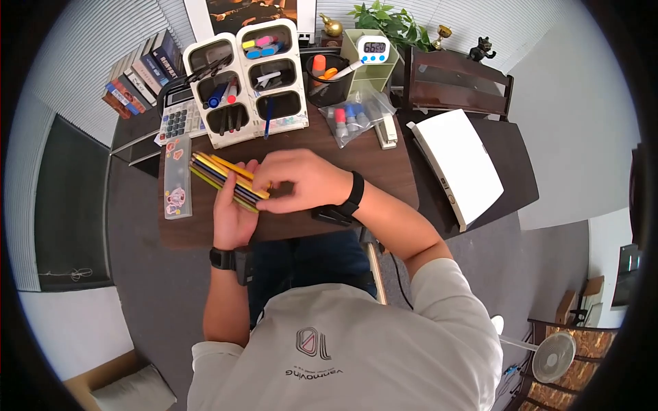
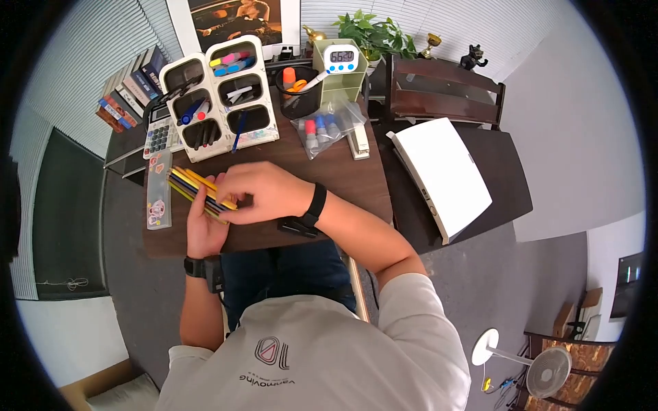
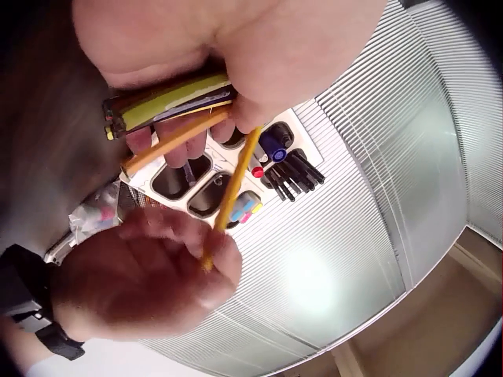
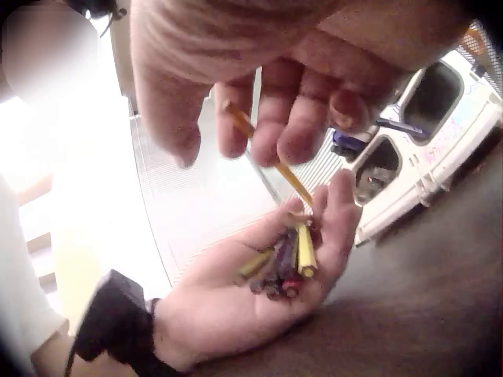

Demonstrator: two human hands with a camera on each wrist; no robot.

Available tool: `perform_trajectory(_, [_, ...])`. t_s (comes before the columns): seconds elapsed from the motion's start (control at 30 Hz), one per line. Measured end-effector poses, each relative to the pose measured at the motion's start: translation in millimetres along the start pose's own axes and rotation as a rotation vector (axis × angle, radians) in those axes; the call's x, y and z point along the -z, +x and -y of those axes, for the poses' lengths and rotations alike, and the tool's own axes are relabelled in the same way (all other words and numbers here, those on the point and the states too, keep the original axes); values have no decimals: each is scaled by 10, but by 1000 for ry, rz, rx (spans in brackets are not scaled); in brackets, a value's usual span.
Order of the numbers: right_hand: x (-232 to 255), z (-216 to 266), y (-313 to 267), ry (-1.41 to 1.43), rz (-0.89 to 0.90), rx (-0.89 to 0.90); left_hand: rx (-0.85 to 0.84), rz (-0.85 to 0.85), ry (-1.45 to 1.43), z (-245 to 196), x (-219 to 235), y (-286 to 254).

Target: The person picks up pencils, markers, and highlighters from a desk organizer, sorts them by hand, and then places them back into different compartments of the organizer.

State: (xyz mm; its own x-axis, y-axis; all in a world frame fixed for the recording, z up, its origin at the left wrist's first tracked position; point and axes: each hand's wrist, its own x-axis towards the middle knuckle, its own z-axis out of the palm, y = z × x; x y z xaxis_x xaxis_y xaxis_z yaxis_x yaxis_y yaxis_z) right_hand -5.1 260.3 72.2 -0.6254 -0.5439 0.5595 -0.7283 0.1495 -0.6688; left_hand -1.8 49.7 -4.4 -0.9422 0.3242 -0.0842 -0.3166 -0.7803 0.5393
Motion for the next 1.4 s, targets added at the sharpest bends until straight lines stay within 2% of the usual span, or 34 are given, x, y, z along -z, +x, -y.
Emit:
perform_trajectory(0.03, [54,55,18,104,-135,-19,-10,7,-15,6,43,12])
perform_trajectory(0.07, [152,123,15,68,-214,-58,-24,15,-29,9,66,25])
perform_trajectory(0.1, [229,85,-9,24,-333,-8,-9,-76,7,-11,-36,-4])
perform_trajectory(0.13, [280,29,-15,-18,-451,41,-13,-76,3,-21,-102,-16])
perform_trajectory(0.2, [281,-37,-20,162,-762,25,-1,-150,75,-35,-174,-30])
perform_trajectory(0.27, [392,-120,-70,-15,-837,-23,2,-132,72,-45,-192,-36])
perform_trajectory(0.33, [459,-123,-30,-238,-809,1,11,-113,69,-32,-191,-38])
perform_trajectory(0.37, [440,-125,-13,-241,-810,0,12,-118,76,-34,-187,-34])
perform_trajectory(0.53, [249,-261,38,-344,-531,-151,27,-98,96,-50,-192,-27])
perform_trajectory(0.67, [187,-246,37,-371,-519,-150,33,-98,102,-49,-197,-42])
perform_trajectory(0.73, [186,-184,68,-217,-492,-252,21,-95,102,-61,-201,-40])
perform_trajectory(0.87, [133,-320,63,-235,-458,-218,42,-72,102,-68,-197,-49])
perform_trajectory(0.93, [150,-308,64,-382,-520,-134,59,-58,101,-60,-173,-45])
perform_trajectory(1.07, [212,-286,57,-486,-544,-130,42,-54,94,-60,-149,-49])
perform_trajectory(1.13, [227,-327,44,-494,-426,-157,48,-51,87,-63,-154,-50])
perform_trajectory(1.23, [189,-393,43,-478,-373,-101,56,-54,88,-65,-164,-42])
perform_trajectory(1.4, [157,-444,20,-473,-327,-144,43,-52,81,-67,-170,-50])
